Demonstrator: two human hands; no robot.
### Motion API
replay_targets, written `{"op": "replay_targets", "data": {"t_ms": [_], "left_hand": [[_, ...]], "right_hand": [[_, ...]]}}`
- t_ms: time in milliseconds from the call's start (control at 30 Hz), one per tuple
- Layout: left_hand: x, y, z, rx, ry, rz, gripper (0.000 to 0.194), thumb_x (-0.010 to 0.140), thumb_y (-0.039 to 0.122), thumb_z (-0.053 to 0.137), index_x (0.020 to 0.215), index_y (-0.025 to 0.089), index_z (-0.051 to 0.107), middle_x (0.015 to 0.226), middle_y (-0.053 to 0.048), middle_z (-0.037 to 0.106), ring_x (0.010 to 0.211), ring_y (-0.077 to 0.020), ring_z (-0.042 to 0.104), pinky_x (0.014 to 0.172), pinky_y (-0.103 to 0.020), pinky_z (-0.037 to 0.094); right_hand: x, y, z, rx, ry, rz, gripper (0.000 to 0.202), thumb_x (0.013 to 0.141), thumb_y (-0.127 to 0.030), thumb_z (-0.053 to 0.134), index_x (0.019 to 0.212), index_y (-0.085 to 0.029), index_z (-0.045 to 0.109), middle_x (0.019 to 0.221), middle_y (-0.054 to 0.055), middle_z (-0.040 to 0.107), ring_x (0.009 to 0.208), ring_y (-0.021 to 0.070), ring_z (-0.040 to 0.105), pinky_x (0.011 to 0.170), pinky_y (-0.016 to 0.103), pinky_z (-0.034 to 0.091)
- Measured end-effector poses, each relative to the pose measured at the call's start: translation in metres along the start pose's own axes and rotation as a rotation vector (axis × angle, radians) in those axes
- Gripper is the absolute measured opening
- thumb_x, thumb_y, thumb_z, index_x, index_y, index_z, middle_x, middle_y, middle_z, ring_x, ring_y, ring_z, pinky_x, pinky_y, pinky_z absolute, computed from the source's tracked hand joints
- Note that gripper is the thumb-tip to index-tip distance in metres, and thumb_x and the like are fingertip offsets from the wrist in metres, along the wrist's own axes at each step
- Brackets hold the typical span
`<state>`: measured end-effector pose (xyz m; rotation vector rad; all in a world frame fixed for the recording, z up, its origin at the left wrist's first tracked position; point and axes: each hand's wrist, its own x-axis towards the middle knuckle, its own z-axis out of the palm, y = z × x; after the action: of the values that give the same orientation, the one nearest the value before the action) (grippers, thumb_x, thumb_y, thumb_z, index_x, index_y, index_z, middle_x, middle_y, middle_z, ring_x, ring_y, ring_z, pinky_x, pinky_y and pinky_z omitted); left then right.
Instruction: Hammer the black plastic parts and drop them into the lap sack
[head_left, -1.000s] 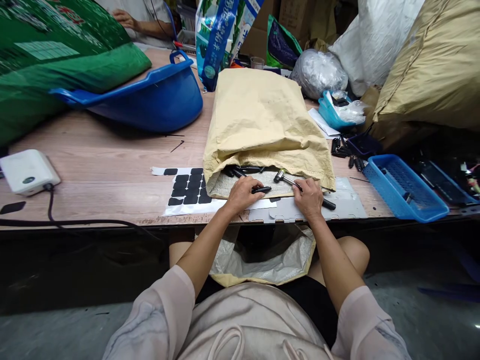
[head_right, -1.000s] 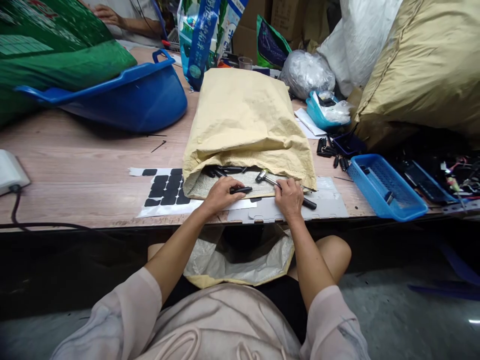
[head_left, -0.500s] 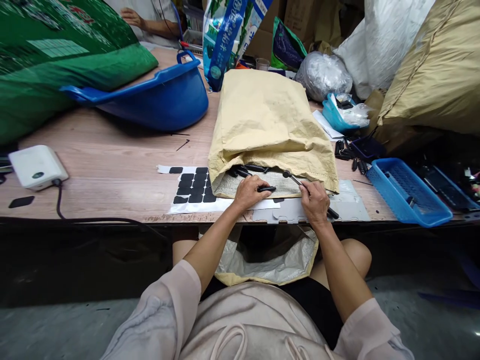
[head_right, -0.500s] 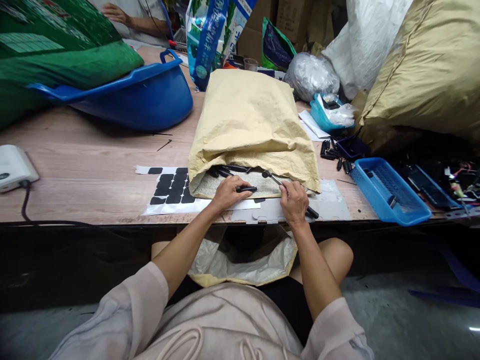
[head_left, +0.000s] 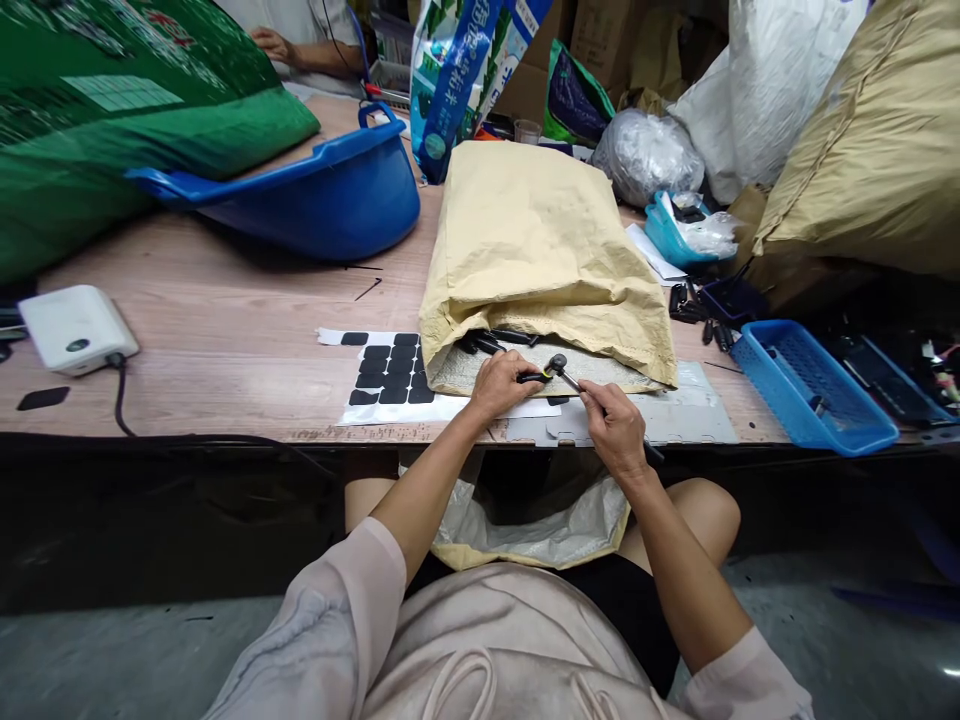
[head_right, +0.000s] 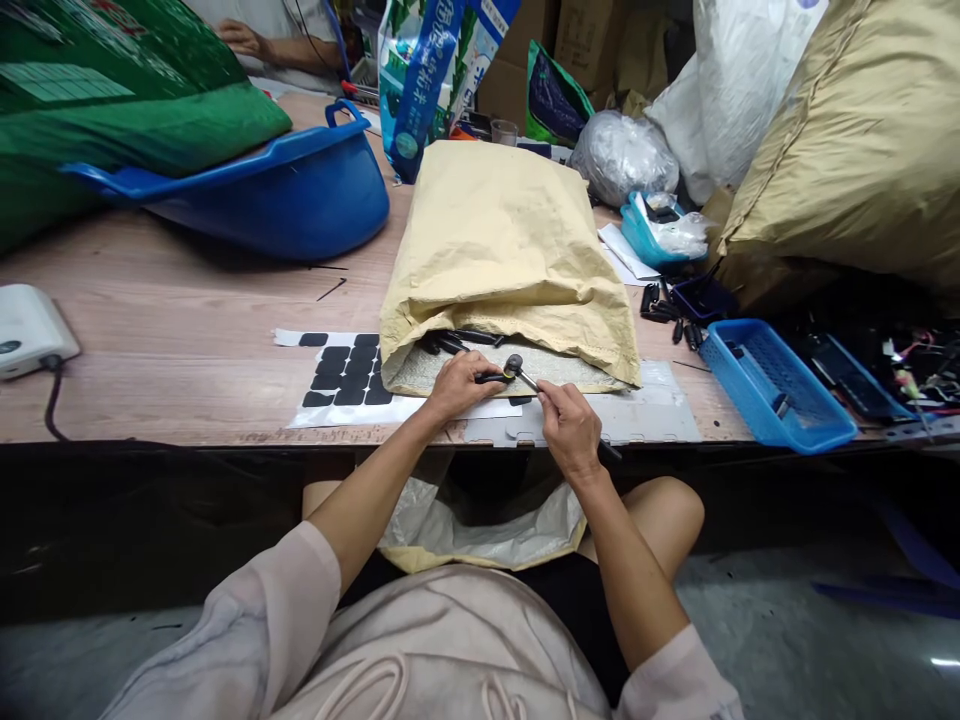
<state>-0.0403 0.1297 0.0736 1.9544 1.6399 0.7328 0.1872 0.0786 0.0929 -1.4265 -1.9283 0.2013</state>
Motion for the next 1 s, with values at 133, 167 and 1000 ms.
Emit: {"op": "replay_targets", "data": {"t_ms": [133,167,1000], "left_hand": [[-0.001,0.001,-0.001,-0.023,0.003,0.01,0.023,0.083,0.031,0.082,0.106,0.027,0.082,0.102,-0.003,0.074,0.104,-0.0258,0.062,0.096,-0.039,0.048],[-0.001,0.001,-0.002,-0.032,0.008,0.005,0.028,0.082,0.03,0.083,0.11,0.027,0.08,0.103,-0.003,0.075,0.103,-0.0256,0.063,0.095,-0.039,0.048],[-0.008,0.002,-0.013,-0.28,0.053,0.02,0.038,0.104,0.04,0.044,0.084,0.021,0.07,0.085,-0.005,0.07,0.088,-0.0232,0.058,0.085,-0.036,0.046]], "right_hand": [[0.004,-0.007,0.0,0.032,0.007,-0.037,0.032,0.109,-0.037,0.051,0.123,-0.027,0.078,0.101,0.006,0.076,0.096,0.0189,0.072,0.087,0.029,0.055],[0.003,-0.009,0.002,0.024,-0.008,-0.043,0.032,0.109,-0.037,0.051,0.123,-0.027,0.078,0.101,0.005,0.076,0.095,0.0187,0.072,0.086,0.029,0.055],[0.028,0.057,0.022,-0.4,0.004,-0.065,0.026,0.102,-0.029,0.056,0.114,-0.026,0.078,0.097,0.007,0.065,0.094,0.024,0.053,0.087,0.036,0.04]]}}
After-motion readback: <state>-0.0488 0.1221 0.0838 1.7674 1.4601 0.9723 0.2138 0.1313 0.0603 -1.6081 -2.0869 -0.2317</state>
